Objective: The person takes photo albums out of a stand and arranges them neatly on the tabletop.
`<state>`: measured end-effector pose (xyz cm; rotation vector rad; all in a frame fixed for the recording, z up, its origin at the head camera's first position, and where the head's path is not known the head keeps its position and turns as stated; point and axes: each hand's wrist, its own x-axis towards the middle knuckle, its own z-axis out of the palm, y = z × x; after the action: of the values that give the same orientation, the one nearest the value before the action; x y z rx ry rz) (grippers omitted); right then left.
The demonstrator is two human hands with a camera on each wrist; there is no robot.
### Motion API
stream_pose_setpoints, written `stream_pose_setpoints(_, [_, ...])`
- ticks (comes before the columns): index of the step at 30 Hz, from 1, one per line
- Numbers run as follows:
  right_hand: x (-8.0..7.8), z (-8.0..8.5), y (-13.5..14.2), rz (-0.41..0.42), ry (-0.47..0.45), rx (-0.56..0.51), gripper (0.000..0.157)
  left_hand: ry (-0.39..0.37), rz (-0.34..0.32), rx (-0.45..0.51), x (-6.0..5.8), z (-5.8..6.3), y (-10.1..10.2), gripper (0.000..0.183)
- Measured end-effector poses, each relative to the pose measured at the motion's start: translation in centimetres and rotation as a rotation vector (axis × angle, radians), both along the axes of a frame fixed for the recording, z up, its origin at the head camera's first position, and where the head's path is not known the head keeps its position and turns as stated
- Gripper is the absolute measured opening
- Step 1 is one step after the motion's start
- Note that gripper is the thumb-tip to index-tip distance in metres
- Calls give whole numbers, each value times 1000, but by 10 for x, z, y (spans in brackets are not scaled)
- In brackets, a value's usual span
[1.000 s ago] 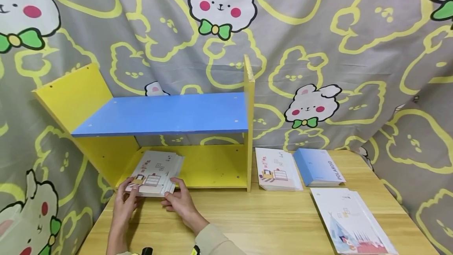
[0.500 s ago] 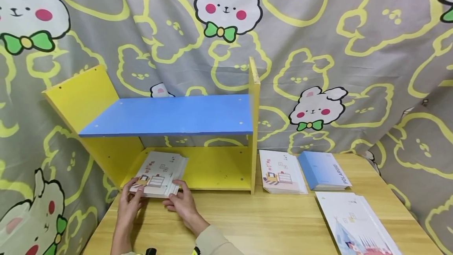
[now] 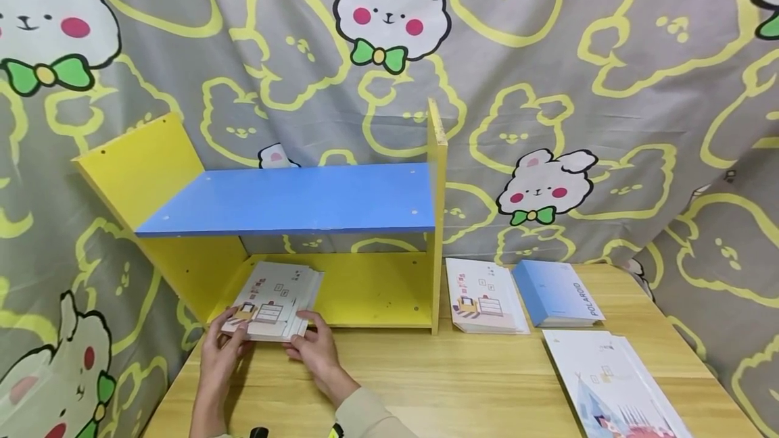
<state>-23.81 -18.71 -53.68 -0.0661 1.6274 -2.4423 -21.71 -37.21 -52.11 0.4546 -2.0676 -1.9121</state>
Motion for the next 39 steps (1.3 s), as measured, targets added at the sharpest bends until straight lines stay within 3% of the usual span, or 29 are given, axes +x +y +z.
stream_pose_setpoints(10, [4,0,7,-13,-10,-37,52,42,-44,55,6,4,-2,61])
stream_pose_setpoints(19, [9,0,17,13,22,-78,55,125,-207,70,11,4,-10,51])
stream_pose_setpoints(25, [10,-1,27,45,68,-83,54,144,-289,101,12,4,-10,56])
stream_pose_setpoints(33, [11,0,39,73,92,-62,54,90,-278,73,11,7,-9,57])
stream_pose_setpoints(39, [11,3,40,77,98,-20,53,110,-272,111,18,7,-9,60])
